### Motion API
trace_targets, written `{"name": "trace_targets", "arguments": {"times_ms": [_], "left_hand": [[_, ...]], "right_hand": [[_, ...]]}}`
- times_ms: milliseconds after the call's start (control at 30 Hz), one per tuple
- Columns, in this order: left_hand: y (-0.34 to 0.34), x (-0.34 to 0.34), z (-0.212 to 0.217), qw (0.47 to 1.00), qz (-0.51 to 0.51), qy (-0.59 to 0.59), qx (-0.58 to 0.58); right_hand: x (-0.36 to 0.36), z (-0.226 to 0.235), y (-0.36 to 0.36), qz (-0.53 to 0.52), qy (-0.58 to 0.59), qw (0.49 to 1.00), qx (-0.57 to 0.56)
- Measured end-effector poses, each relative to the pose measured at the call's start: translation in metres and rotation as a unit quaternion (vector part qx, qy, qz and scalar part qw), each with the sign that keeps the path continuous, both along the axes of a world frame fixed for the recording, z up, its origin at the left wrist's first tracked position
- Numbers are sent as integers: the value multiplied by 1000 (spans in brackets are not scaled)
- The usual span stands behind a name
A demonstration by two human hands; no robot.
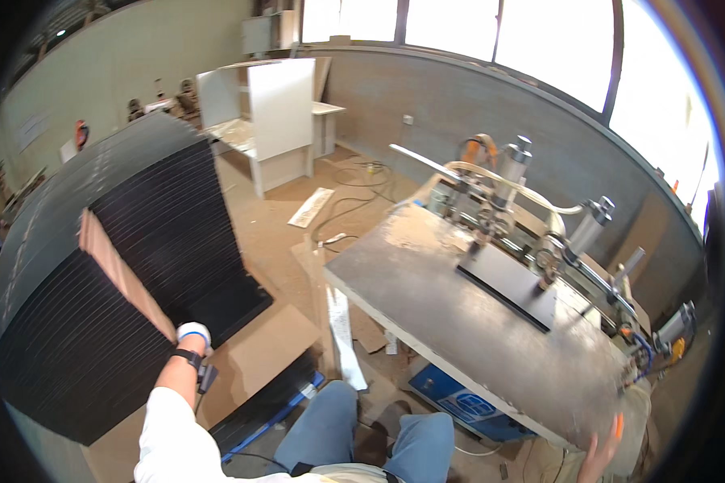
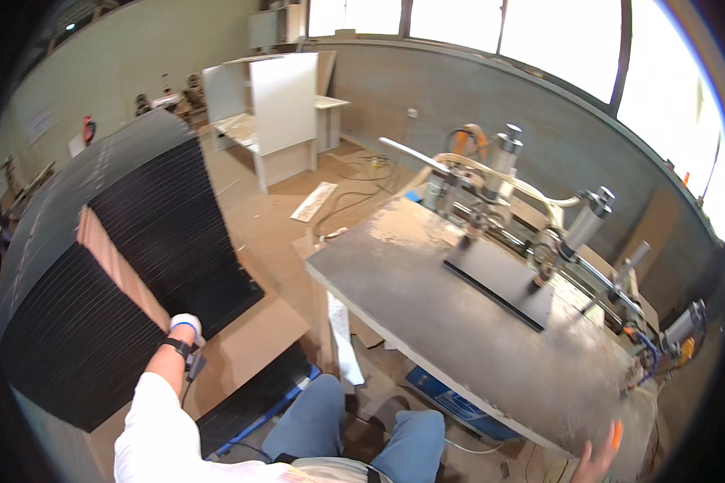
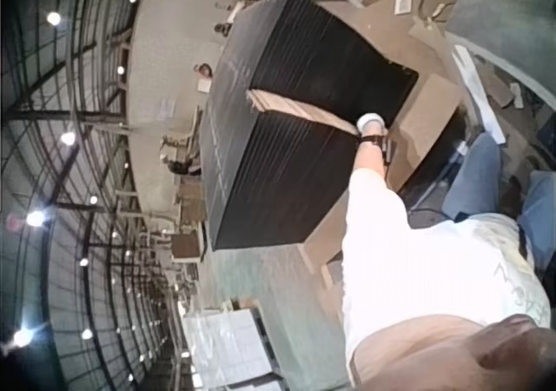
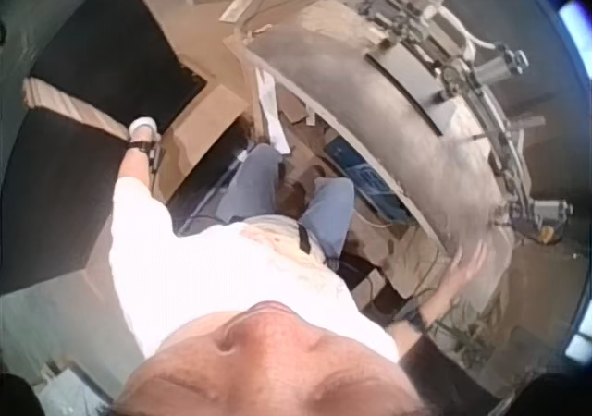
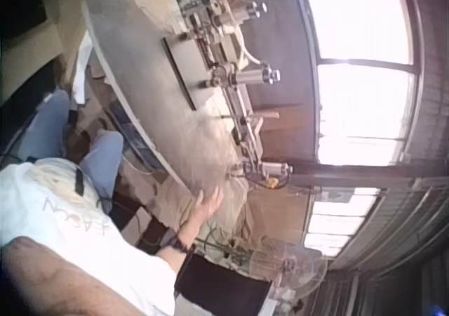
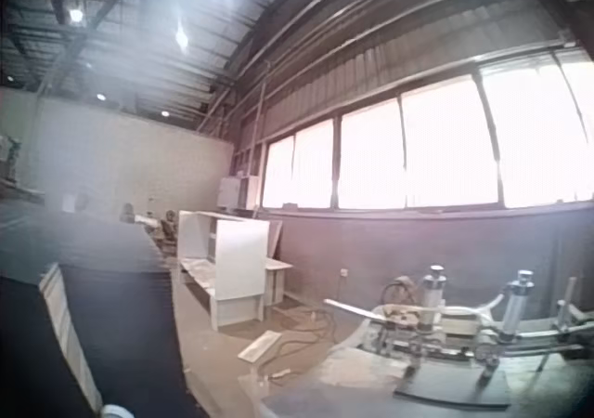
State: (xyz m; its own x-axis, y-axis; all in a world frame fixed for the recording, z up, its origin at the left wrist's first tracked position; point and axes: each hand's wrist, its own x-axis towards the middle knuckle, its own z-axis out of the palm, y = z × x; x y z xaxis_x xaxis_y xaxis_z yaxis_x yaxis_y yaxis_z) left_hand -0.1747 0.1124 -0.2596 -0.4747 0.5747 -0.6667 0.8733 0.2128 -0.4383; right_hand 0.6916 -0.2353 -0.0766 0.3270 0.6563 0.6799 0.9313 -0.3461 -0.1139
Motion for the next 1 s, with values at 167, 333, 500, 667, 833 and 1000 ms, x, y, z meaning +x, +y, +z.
{"name": "trace_targets", "arguments": {"times_ms": [167, 333, 500, 667, 833, 1000], "left_hand": [[8, 60, 49, 981, -149, 51, 109], [33, 283, 152, 659, -396, -297, 566], [80, 501, 200, 571, -517, -410, 489], [123, 575, 193, 697, -493, -337, 397], [136, 574, 187, 708, -485, -341, 384], [109, 571, 201, 704, -478, -348, 393]], "right_hand": [[-83, -16, -270, -466, 292, 752, -363], [-147, -77, -318, -518, 278, 720, -369], [-163, -91, -288, -425, 86, 860, -270], [-148, -40, -269, -389, 29, 914, -109], [-93, 24, -178, -159, -40, 986, 22], [-31, 56, 1, 63, -50, 997, -5]]}}
